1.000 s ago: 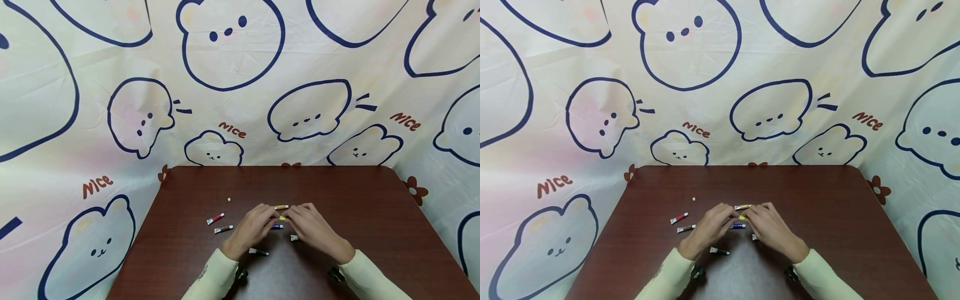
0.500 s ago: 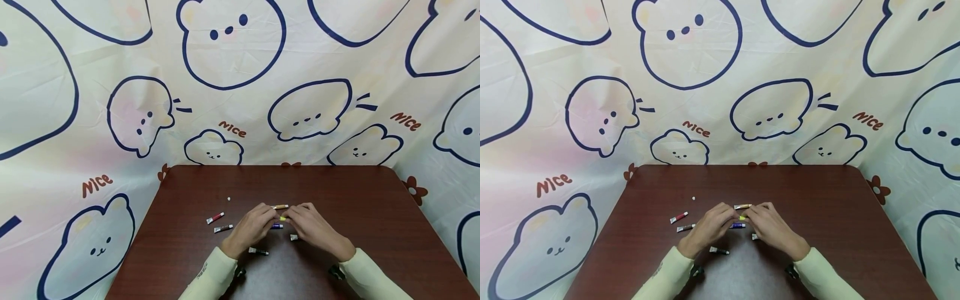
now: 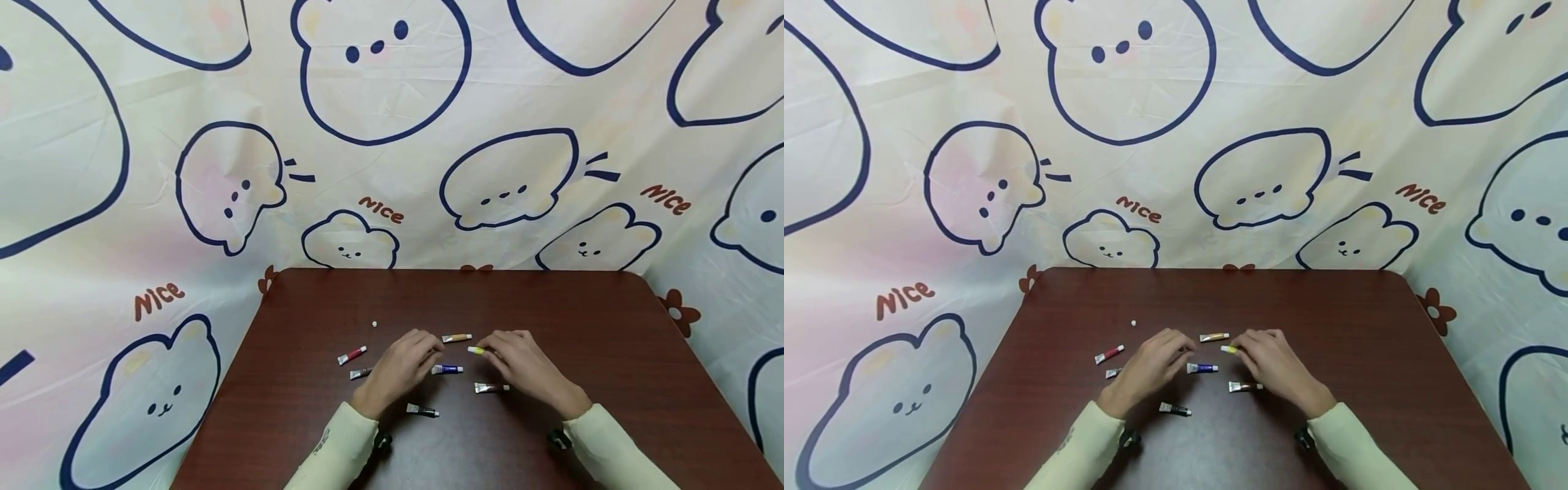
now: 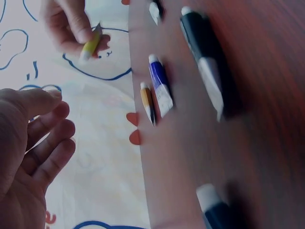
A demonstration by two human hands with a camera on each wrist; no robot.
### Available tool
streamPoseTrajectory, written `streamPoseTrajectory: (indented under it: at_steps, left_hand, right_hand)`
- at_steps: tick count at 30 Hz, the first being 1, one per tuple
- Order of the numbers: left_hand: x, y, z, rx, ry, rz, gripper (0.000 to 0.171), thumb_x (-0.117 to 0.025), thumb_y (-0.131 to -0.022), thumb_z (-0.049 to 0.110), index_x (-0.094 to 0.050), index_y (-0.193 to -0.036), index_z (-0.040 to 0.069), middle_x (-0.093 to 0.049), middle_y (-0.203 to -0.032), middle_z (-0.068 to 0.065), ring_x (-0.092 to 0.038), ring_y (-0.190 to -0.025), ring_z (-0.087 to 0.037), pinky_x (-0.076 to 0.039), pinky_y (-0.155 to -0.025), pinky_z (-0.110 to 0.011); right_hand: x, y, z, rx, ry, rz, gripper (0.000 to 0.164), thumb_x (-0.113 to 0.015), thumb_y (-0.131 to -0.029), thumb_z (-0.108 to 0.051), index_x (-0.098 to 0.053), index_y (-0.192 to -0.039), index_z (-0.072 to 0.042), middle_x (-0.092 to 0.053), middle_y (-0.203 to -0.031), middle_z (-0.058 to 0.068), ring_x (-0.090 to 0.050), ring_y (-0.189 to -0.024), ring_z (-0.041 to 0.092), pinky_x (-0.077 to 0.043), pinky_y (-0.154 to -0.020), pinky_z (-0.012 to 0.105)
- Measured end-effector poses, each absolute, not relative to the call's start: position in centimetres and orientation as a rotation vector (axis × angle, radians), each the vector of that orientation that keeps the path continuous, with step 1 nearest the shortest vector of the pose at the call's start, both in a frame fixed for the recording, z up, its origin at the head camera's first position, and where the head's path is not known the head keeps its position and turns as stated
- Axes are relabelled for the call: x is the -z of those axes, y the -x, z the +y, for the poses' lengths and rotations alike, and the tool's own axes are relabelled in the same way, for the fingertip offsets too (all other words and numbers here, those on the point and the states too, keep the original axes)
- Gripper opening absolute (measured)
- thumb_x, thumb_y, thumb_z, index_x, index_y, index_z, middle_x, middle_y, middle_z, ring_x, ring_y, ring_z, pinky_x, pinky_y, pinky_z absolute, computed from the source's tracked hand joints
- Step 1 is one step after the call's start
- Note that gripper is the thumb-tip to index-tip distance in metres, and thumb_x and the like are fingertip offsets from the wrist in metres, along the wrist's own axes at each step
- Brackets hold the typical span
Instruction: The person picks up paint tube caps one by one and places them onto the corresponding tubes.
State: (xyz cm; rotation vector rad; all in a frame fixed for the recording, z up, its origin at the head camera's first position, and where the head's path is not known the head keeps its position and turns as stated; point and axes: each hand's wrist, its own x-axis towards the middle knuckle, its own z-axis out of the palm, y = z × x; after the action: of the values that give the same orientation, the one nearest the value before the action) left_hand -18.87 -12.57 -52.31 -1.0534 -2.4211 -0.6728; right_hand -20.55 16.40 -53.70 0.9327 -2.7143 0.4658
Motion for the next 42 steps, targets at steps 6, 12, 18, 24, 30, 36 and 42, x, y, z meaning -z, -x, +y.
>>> streamPoseTrajectory:
  at_steps: [6, 12, 18, 24, 30, 36, 42]
  left_hand:
    - [53.2, 19.2, -13.7, 0.638, 1.008, -2.417, 0.013, -0.083, -0.097, 0.009, -0.076, -0.108, 0.011, -0.076, -0.104, 0.003, -0.069, -0.095, -0.012, -0.060, -0.084, -0.027]
    - [53.9, 19.6, -15.2, 0.606, 0.964, -2.440, 0.014, -0.083, -0.097, 0.009, -0.076, -0.108, 0.013, -0.076, -0.103, 0.003, -0.069, -0.095, -0.012, -0.060, -0.083, -0.028]
    - [54.7, 20.2, -17.0, 0.614, 0.911, -2.449, 0.016, -0.085, -0.095, 0.007, -0.076, -0.107, 0.012, -0.076, -0.102, 0.002, -0.069, -0.094, -0.014, -0.060, -0.081, -0.030]
    - [55.4, 20.9, -19.0, 0.626, 0.837, -2.480, 0.015, -0.084, -0.096, 0.007, -0.075, -0.107, 0.011, -0.074, -0.100, 0.000, -0.067, -0.089, -0.014, -0.060, -0.076, -0.031]
    - [55.4, 21.5, -21.1, 0.618, 0.686, -2.581, 0.013, -0.082, -0.098, 0.008, -0.075, -0.108, 0.012, -0.073, -0.101, -0.001, -0.065, -0.088, -0.016, -0.060, -0.076, -0.033]
    - [55.4, 22.6, -22.4, 0.591, 0.589, -2.613, 0.018, -0.084, -0.096, 0.007, -0.076, -0.111, 0.009, -0.074, -0.104, -0.005, -0.070, -0.094, -0.021, -0.062, -0.081, -0.040]
    - [55.6, 23.4, -23.3, 0.610, 0.541, -2.664, 0.025, -0.084, -0.096, 0.005, -0.077, -0.120, 0.004, -0.074, -0.109, -0.010, -0.071, -0.096, -0.025, -0.063, -0.083, -0.044]
  right_hand:
    - [55.7, 21.4, 17.9, -0.486, -0.853, -2.808, 0.013, -0.080, -0.101, -0.019, -0.079, -0.114, -0.017, -0.073, -0.106, -0.005, -0.068, -0.093, 0.013, -0.054, -0.094, 0.057]
    - [56.8, 21.9, 19.1, -0.457, -0.833, -2.815, 0.013, -0.080, -0.101, -0.019, -0.080, -0.113, -0.017, -0.072, -0.107, -0.004, -0.072, -0.099, 0.018, -0.054, -0.093, 0.058]
    - [57.1, 22.1, 19.9, -0.431, -0.804, -2.817, 0.012, -0.082, -0.099, -0.019, -0.081, -0.111, -0.018, -0.073, -0.106, -0.003, -0.072, -0.099, 0.020, -0.054, -0.092, 0.060]
    - [57.3, 22.2, 20.5, -0.406, -0.759, -2.842, 0.010, -0.083, -0.098, -0.021, -0.082, -0.108, -0.020, -0.072, -0.103, -0.005, -0.071, -0.096, 0.018, -0.054, -0.091, 0.059]
    - [57.7, 22.3, 21.1, -0.402, -0.754, -2.841, 0.010, -0.084, -0.097, -0.020, -0.083, -0.107, -0.022, -0.071, -0.104, -0.005, -0.069, -0.095, 0.019, -0.053, -0.089, 0.059]
    - [57.8, 22.4, 21.3, -0.403, -0.744, -2.842, 0.012, -0.086, -0.095, -0.018, -0.083, -0.106, -0.019, -0.071, -0.103, -0.003, -0.068, -0.094, 0.021, -0.053, -0.088, 0.058]
    - [57.9, 21.8, 20.8, -0.394, -0.724, -2.840, 0.021, -0.086, -0.096, -0.022, -0.080, -0.114, -0.014, -0.071, -0.110, 0.001, -0.070, -0.100, 0.024, -0.052, -0.090, 0.060]
